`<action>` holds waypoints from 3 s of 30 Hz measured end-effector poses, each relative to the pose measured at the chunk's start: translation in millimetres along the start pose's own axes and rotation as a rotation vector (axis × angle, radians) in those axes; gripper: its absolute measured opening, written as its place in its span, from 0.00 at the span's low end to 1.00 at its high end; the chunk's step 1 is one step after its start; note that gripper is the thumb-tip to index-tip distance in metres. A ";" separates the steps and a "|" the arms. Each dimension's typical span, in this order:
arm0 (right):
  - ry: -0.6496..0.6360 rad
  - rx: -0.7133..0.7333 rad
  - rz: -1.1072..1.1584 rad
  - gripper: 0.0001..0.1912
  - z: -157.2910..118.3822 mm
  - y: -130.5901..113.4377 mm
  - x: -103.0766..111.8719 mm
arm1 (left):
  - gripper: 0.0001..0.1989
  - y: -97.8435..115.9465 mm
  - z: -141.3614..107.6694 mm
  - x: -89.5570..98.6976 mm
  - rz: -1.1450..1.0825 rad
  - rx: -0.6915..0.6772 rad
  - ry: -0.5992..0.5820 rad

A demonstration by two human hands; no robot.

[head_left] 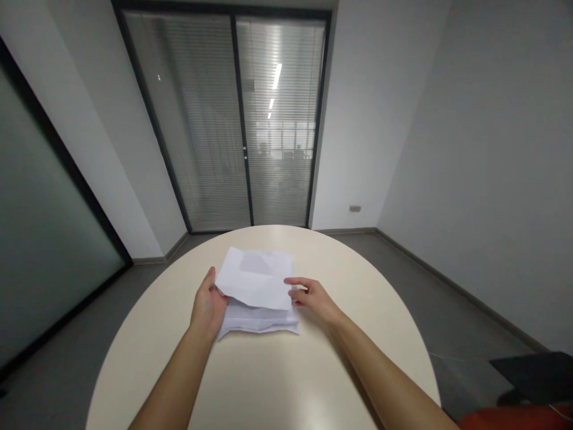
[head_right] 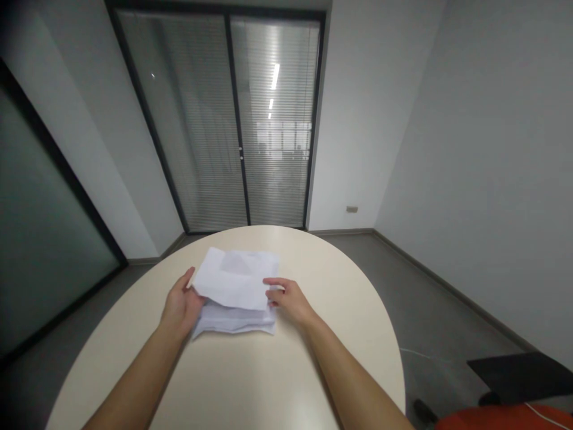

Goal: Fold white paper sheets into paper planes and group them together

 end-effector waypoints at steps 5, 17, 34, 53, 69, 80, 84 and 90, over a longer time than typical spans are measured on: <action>-0.121 -0.044 -0.190 0.27 -4.6 1.6 2.2 | 0.12 5.8 2.5 5.2 0.138 -0.030 -0.014; -0.169 0.040 -0.267 0.23 -3.1 4.2 -9.2 | 0.34 -4.1 16.2 27.4 0.800 -0.238 0.100; 0.166 0.183 0.203 0.31 22.1 11.7 8.9 | 0.45 -2.4 -4.3 9.9 0.780 -0.118 -0.045; 0.178 0.320 -0.439 0.21 20.0 15.6 10.6 | 0.34 9.0 -4.8 33.4 1.423 -0.246 0.296; 0.066 0.377 -0.546 0.17 13.0 7.7 7.5 | 0.18 -39.1 -42.7 -10.2 1.316 -0.304 -0.614; 0.581 0.627 -0.346 0.27 -3.6 -38.2 64.7 | 0.11 21.2 -31.3 -6.2 0.837 -0.585 -0.177; 0.449 0.708 -0.166 0.39 -4.8 -38.0 63.8 | 0.22 22.3 -22.2 -0.3 0.906 -0.650 -0.112; 0.321 0.579 -0.159 0.51 0.9 -26.9 48.5 | 0.24 26.3 -16.8 3.5 0.830 -0.681 -0.032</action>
Point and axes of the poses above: each hand's wrist, its own z-axis towards the middle knuckle, its own x-axis out of the back of the hand, y = z × x, the point moved 4 cm from there along z, towards the middle knuckle, and after that the axes turned 5 degrees about x, right-handed, at the moved point
